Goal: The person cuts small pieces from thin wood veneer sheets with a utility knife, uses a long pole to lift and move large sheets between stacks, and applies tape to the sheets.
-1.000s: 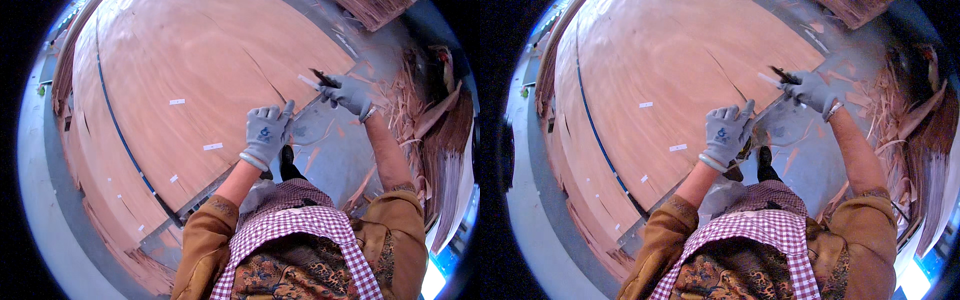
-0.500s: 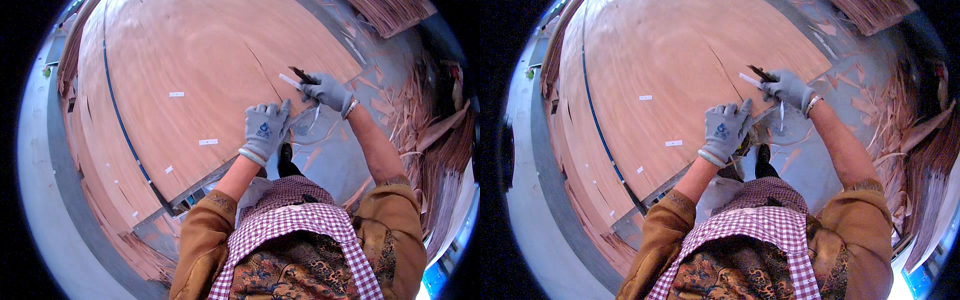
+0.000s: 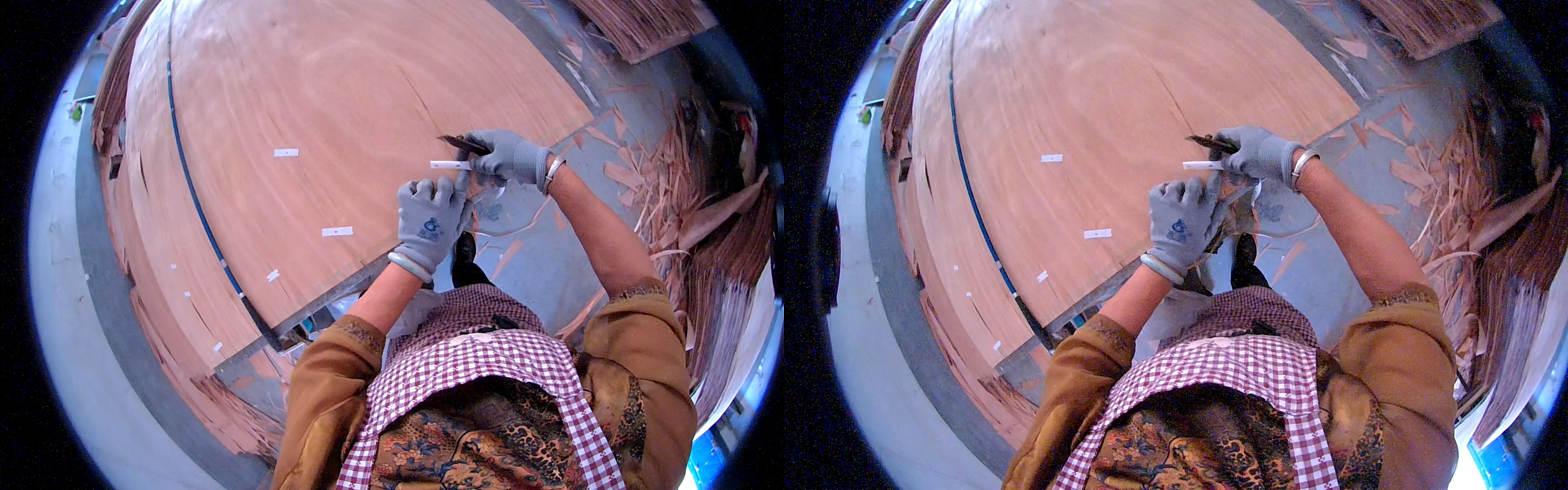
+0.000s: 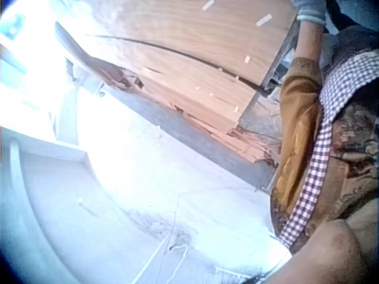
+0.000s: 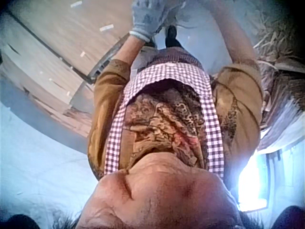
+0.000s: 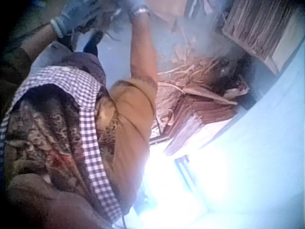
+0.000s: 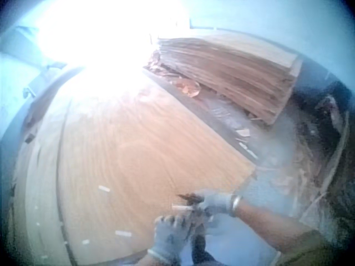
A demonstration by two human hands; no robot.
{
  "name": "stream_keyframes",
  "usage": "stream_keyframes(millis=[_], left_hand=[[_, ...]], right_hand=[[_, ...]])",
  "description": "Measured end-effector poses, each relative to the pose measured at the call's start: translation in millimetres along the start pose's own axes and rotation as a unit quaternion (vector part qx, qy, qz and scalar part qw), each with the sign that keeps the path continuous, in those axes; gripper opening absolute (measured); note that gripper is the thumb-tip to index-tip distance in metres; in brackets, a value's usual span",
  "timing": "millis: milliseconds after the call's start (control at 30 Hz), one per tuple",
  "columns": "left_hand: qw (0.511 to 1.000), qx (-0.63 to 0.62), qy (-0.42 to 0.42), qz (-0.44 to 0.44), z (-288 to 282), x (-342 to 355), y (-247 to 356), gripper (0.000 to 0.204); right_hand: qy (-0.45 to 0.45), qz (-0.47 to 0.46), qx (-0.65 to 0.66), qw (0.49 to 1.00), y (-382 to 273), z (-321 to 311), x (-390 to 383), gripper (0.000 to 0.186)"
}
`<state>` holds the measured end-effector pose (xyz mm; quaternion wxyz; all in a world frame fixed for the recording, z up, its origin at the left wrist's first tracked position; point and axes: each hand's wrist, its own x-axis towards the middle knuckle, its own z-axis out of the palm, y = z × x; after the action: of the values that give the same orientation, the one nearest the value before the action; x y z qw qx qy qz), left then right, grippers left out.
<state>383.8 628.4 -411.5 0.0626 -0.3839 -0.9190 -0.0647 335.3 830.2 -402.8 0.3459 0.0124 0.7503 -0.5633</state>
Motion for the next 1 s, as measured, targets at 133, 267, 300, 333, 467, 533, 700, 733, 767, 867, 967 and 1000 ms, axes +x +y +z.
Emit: stream_keyframes(millis=[133,267,300,333,467,533,700,733,767,867,967,1000], left_hand=[[0.999,-0.011,0.038,0.011,7,-2,3,0.050],[0.998,-0.050,0.030,0.023,16,-3,0,0.057],[0.998,-0.050,0.021,0.022,16,-1,1,0.059],[0.998,-0.051,0.012,0.021,16,1,3,0.060],[0.994,-0.104,-0.013,-0.017,8,7,-2,0.066],[0.996,-0.088,-0.025,-0.025,10,14,0,0.067],[0.998,-0.050,-0.009,-0.026,11,12,0,0.068],[0.998,-0.065,-0.002,-0.025,9,15,2,0.069],[0.998,-0.053,-0.004,-0.019,11,14,3,0.069],[0.999,-0.042,-0.009,-0.017,20,9,-3,0.068],[0.999,-0.040,0.000,-0.031,18,4,-5,0.066],[0.995,-0.081,-0.045,-0.037,1,12,-4,0.063]], right_hand=[[0.030,-0.008,-0.048,0.998,-3,5,2,0.026],[0.052,-0.007,-0.102,0.993,-3,5,5,0.028],[0.082,-0.033,-0.169,0.982,2,6,8,0.028],[0.111,-0.060,-0.236,0.964,6,5,10,0.029],[0.118,0.005,-0.280,0.953,-3,8,10,0.027],[0.138,0.014,-0.310,0.940,0,8,6,0.027],[0.135,0.046,-0.215,0.966,9,7,-32,0.025],[0.120,0.029,-0.145,0.982,33,3,-38,0.023],[0.101,0.009,-0.073,0.992,50,5,-40,0.021],[0.007,0.038,0.076,0.996,18,22,-52,0.017],[0.008,-0.066,0.201,0.977,-33,9,-22,0.015],[0.052,-0.077,0.131,0.987,-52,-5,-4,0.017]])
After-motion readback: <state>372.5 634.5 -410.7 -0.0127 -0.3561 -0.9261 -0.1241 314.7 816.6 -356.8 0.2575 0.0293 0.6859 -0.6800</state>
